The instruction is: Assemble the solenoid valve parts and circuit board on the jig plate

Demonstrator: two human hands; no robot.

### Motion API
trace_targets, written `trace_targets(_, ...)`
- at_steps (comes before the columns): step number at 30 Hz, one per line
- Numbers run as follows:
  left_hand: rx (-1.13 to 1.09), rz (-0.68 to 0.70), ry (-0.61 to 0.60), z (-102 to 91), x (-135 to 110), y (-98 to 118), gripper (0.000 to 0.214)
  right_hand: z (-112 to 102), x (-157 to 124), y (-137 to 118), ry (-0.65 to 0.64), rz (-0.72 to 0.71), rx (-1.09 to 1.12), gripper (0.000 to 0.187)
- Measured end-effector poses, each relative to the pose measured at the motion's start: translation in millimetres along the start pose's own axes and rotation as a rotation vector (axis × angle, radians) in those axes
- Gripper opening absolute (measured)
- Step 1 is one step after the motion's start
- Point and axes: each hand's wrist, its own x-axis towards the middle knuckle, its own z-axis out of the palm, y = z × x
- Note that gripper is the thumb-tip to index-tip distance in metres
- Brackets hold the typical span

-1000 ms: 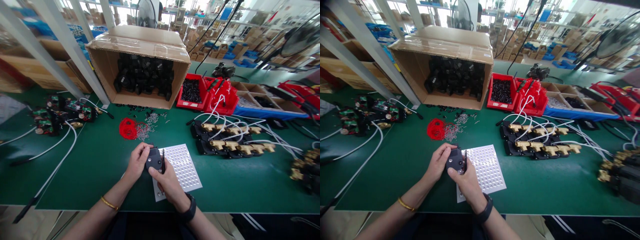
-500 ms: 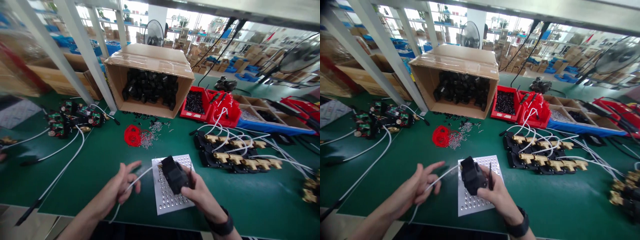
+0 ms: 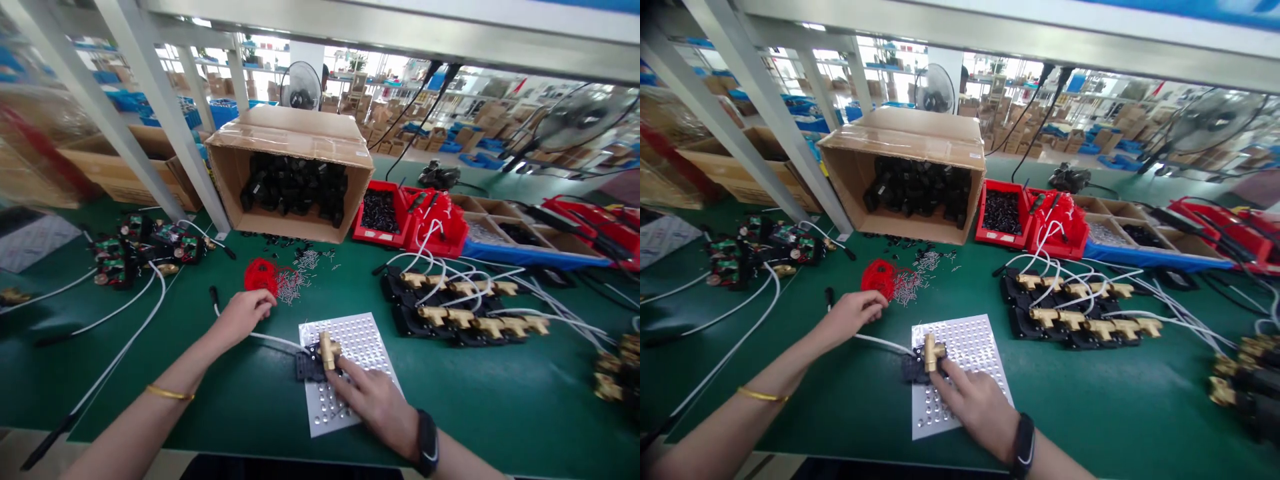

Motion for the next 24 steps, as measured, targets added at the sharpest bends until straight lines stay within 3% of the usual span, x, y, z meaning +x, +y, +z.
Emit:
trace_targets(2, -0.024, 0.034, -0.068, 12.4, 18, 8, 0.019, -8, 4, 7, 0.147, 0.117, 0.199, 0.022)
trace_targets(4, 0.005, 0.031, -0.064, 21.8, 36, 11, 0.013, -14, 23, 23, 0.218, 0.382, 0.347, 0.022)
trace_targets(5, 0.033, 0.025, -0.041, 25.2, 44, 11, 0.01, -14, 38, 33, 0.2, 0.536, 0.371, 0.021)
trace_targets(7, 0.104, 0.009, 0.021, 30.5, 56, 11, 0.016, -11, 75, 56, 0.039, 0.74, 0.346, 0.011)
trace_targets(10, 0.201, -0.005, 0.08, 36.1, 66, 13, 0.019, 6, 129, 86, -0.022, 0.771, 0.291, 0.012)
trace_targets(13, 0.25, -0.008, 0.098, 41.4, 68, 13, 0.01, 26, 158, 100, -0.063, 0.778, 0.24, 0.011)
trace_targets(18, 0.21, 0.031, 0.145, 48.6, 69, 10, 0.007, 45, 166, 99, -0.114, 0.768, 0.233, 0.009)
trace_targets(24, -0.017, 0.09, 0.313, 29.0, 60, 15, 0.009, 25, 154, 94, -0.023, 0.783, 0.38, 0.007)
